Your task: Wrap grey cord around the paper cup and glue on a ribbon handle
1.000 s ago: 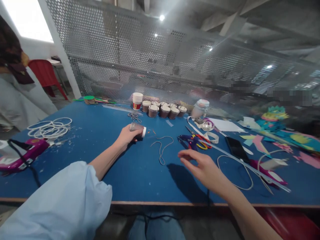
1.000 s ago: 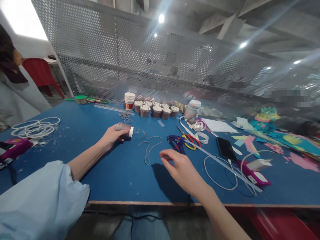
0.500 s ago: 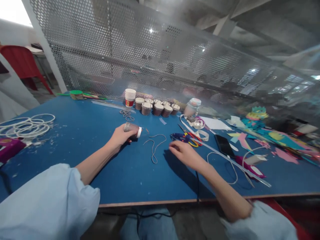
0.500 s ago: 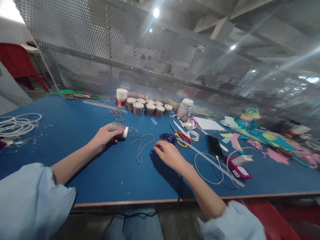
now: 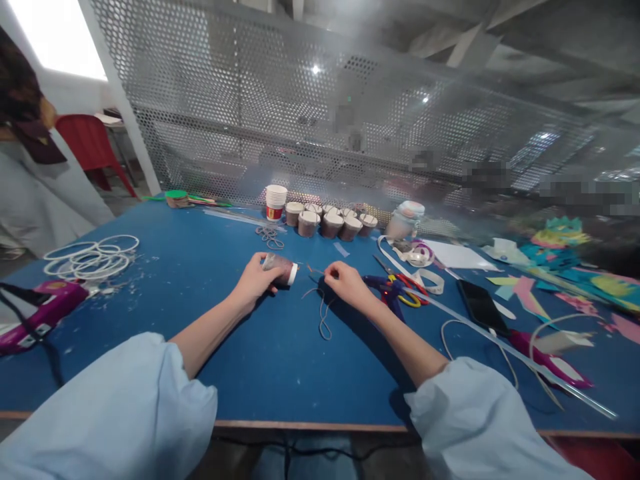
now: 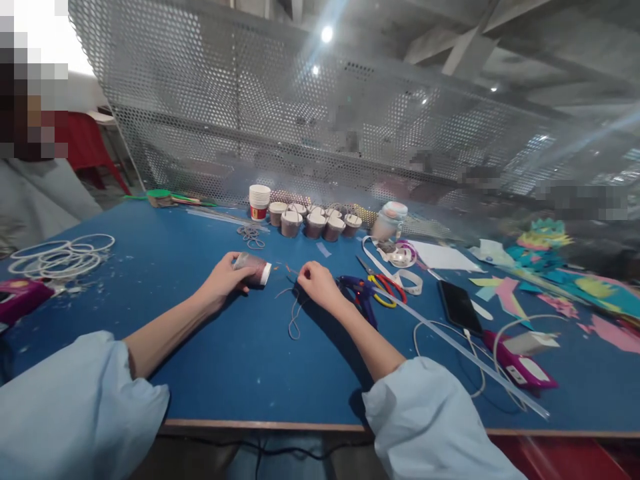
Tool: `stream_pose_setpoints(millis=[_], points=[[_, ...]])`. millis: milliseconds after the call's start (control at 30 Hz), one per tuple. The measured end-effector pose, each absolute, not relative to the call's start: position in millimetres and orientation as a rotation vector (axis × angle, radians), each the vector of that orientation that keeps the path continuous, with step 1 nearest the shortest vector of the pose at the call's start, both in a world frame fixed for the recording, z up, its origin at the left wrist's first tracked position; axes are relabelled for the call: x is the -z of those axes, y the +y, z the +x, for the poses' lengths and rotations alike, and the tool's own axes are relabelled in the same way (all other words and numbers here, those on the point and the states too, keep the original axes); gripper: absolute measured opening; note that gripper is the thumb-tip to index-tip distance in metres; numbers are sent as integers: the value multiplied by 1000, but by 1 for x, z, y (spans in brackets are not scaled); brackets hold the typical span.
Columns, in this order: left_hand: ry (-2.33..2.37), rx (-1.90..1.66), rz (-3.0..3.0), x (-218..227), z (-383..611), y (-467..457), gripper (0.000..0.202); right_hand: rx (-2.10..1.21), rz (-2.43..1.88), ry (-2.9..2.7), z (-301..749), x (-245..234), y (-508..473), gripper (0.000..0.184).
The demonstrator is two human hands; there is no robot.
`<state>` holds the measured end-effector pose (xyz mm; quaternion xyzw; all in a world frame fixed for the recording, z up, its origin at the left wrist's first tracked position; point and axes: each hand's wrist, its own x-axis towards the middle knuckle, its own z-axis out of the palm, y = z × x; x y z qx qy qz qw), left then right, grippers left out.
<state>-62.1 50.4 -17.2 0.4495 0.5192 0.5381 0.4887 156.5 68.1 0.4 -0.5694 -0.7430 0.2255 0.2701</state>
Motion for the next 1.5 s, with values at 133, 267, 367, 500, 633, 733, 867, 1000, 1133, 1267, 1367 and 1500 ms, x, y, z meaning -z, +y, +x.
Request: stream_pose_setpoints(millis=[133, 267, 367, 500, 633, 733, 867, 1000, 1133, 1267, 1367, 1500], points=[[1199, -1326, 1061, 15, -61, 47, 57, -984, -1373, -1722, 137, -10, 52, 8], [1024, -1363, 978, 10, -56, 42, 46, -1209, -1216, -1513, 107, -3, 33, 21], [953, -1327, 906, 9, -49, 37, 20, -1285, -1158, -1402, 94, 8, 25, 25], [891, -1306, 888, 9, -42, 32, 14, -1317, -1141, -1320, 92, 16, 24, 28], [898, -1293, 872, 12, -41, 30, 20, -1300, -1166, -1337, 95, 17, 25, 26], [915, -1319, 852, 13, -43, 32, 20, -1259, -1193, -1415, 96, 15, 21, 23], [921, -1396, 797, 10, -48, 35, 21, -1145, -1194, -1628, 101, 14, 12, 16], [938, -1444, 758, 7, -56, 41, 22, -491, -1000, -2359, 107, 14, 0, 15], [963, -1465, 737, 9, -64, 47, 21, -34, -829, -2812, 103, 9, -26, 20], [973, -1467, 736, 11, -66, 50, 22, 97, -661, -3000, 101, -5, -66, 15], [978, -1461, 742, 10, -66, 49, 23, 90, -689, -2905, 117, -17, -91, 25], [982, -1442, 761, 7, -64, 46, 24, -17, -940, -2718, 172, -33, -102, 30]])
